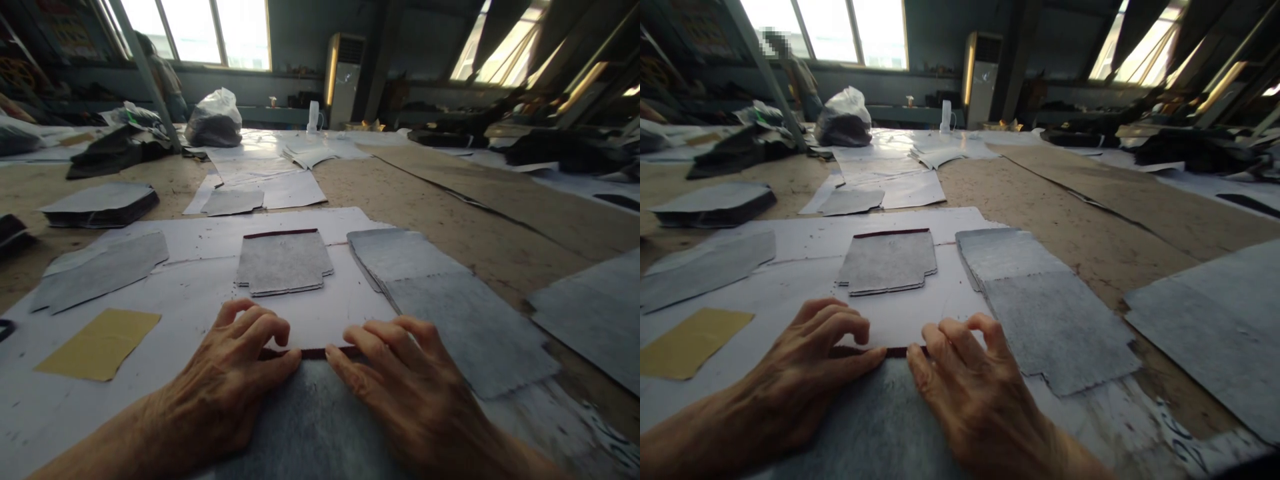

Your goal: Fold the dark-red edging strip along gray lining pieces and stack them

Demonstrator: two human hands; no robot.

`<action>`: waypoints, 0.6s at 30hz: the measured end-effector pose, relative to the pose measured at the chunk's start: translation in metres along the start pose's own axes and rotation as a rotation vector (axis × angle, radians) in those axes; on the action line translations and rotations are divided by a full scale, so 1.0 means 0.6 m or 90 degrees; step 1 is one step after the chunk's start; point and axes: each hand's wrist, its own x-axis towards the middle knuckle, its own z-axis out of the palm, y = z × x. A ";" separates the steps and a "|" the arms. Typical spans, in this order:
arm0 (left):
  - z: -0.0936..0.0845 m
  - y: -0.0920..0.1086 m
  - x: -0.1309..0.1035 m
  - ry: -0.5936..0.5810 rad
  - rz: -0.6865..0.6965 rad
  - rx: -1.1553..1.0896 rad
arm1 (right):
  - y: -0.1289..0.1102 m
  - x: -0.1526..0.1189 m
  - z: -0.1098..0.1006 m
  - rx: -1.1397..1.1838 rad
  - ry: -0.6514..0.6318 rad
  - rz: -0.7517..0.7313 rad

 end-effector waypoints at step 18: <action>-0.023 0.000 0.035 -0.034 -0.052 0.058 | -0.004 -0.064 -0.010 0.061 -0.007 0.124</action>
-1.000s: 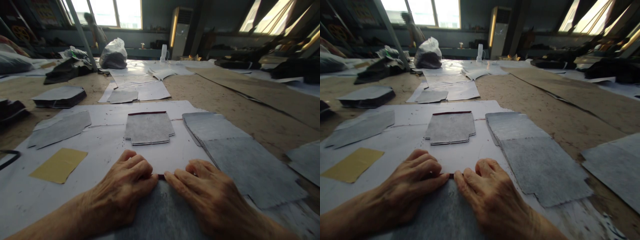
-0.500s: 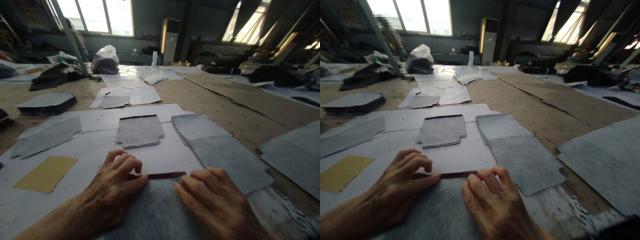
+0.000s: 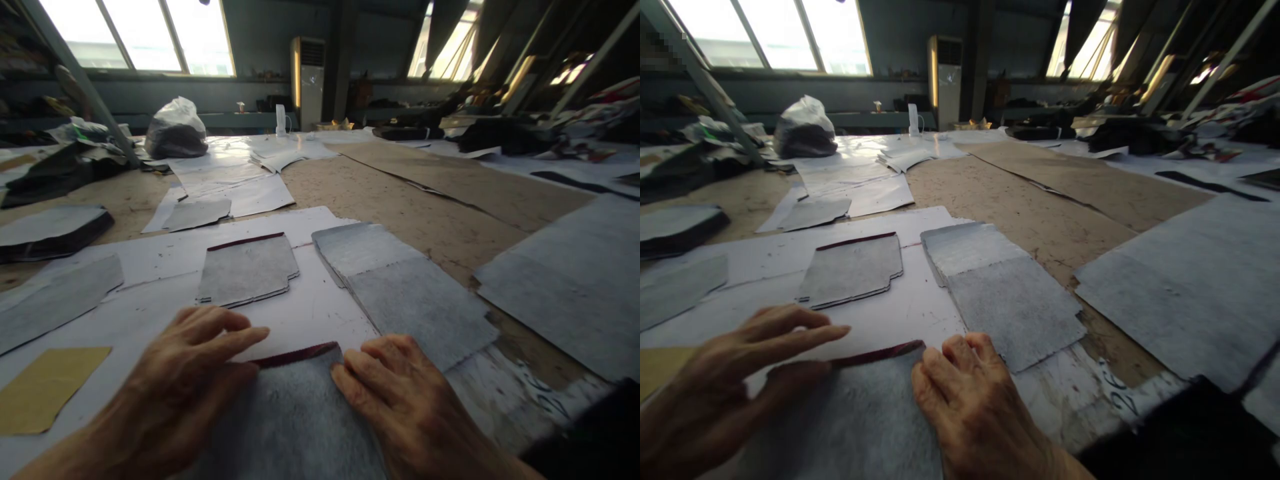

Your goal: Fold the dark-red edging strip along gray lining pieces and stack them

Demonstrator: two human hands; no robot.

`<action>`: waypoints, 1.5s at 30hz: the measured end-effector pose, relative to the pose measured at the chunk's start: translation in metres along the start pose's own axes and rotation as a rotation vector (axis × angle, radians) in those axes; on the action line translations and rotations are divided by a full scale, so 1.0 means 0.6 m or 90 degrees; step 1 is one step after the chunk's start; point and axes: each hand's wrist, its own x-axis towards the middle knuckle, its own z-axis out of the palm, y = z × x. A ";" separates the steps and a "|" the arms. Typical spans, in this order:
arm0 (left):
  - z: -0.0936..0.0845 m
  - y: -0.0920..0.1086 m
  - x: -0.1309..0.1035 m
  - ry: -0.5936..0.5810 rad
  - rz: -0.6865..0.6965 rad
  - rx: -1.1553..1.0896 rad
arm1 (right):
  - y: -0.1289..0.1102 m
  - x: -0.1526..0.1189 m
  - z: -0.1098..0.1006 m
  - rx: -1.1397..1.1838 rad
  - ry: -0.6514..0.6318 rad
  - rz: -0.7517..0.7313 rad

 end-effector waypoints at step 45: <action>0.086 0.062 0.037 0.048 0.141 0.020 | 0.011 -0.004 -0.003 -0.075 0.017 0.052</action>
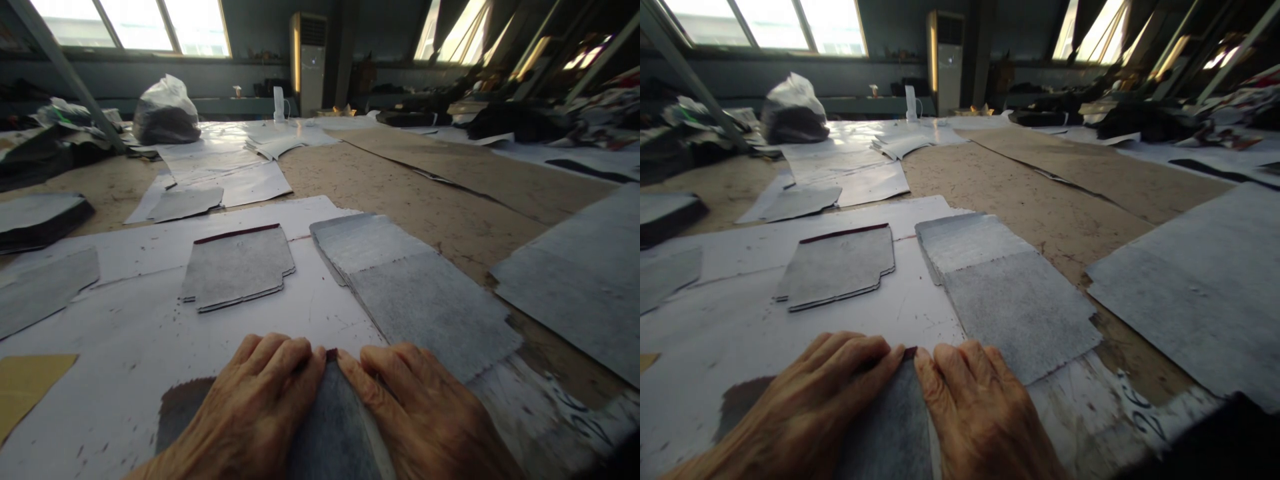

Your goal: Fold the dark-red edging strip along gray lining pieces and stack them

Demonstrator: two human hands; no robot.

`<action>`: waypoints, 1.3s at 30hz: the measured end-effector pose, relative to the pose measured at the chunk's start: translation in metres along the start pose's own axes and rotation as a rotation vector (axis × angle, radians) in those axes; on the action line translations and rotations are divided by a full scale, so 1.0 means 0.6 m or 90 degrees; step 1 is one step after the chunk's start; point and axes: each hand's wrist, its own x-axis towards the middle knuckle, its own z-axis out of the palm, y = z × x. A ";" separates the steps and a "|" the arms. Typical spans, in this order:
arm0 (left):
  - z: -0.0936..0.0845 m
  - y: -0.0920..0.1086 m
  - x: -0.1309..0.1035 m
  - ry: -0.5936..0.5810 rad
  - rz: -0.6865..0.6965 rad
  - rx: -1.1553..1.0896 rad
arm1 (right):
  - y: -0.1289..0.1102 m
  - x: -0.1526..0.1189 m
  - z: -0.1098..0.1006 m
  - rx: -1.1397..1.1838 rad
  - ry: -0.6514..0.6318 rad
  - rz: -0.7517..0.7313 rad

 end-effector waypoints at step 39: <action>-0.068 -0.053 -0.096 -0.021 -0.118 -0.038 | 0.019 0.013 -0.015 0.275 -0.112 0.162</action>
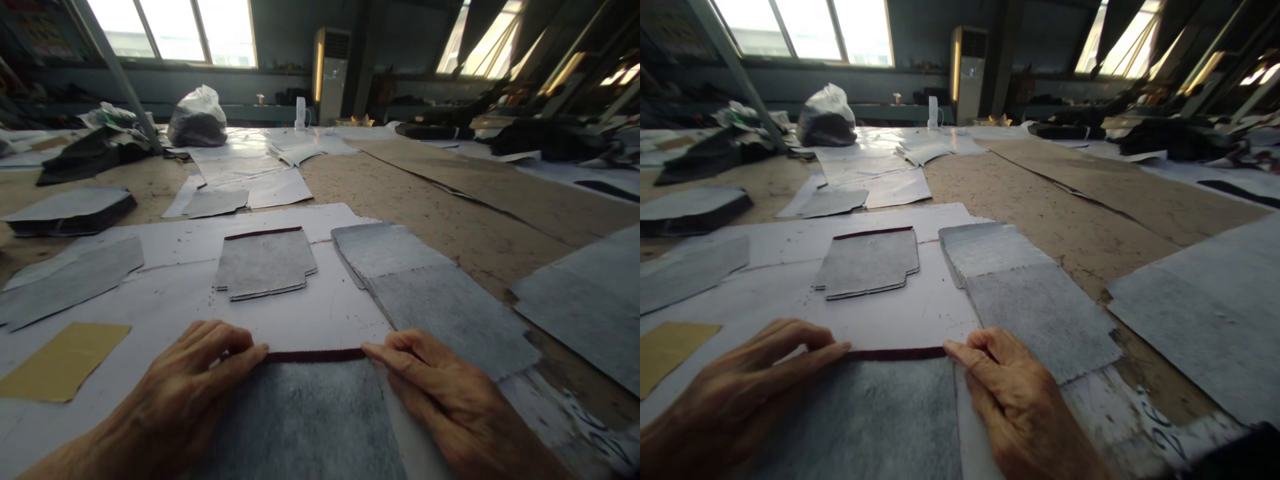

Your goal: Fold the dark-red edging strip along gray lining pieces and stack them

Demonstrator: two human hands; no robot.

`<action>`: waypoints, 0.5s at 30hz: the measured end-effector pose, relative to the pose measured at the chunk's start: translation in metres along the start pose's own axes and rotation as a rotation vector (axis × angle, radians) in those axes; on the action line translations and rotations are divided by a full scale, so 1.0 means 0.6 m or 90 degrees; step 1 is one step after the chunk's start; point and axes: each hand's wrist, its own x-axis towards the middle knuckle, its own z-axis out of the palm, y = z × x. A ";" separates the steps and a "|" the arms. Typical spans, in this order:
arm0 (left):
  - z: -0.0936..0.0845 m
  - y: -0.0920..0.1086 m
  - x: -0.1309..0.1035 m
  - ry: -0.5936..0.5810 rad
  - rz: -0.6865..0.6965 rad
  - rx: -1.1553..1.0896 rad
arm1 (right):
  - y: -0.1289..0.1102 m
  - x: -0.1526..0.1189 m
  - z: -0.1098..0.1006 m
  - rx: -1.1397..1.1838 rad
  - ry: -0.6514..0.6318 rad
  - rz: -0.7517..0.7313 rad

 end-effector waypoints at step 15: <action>-0.002 -0.018 -0.005 0.020 0.014 -0.129 | -0.046 0.029 0.046 -0.285 -0.010 -0.267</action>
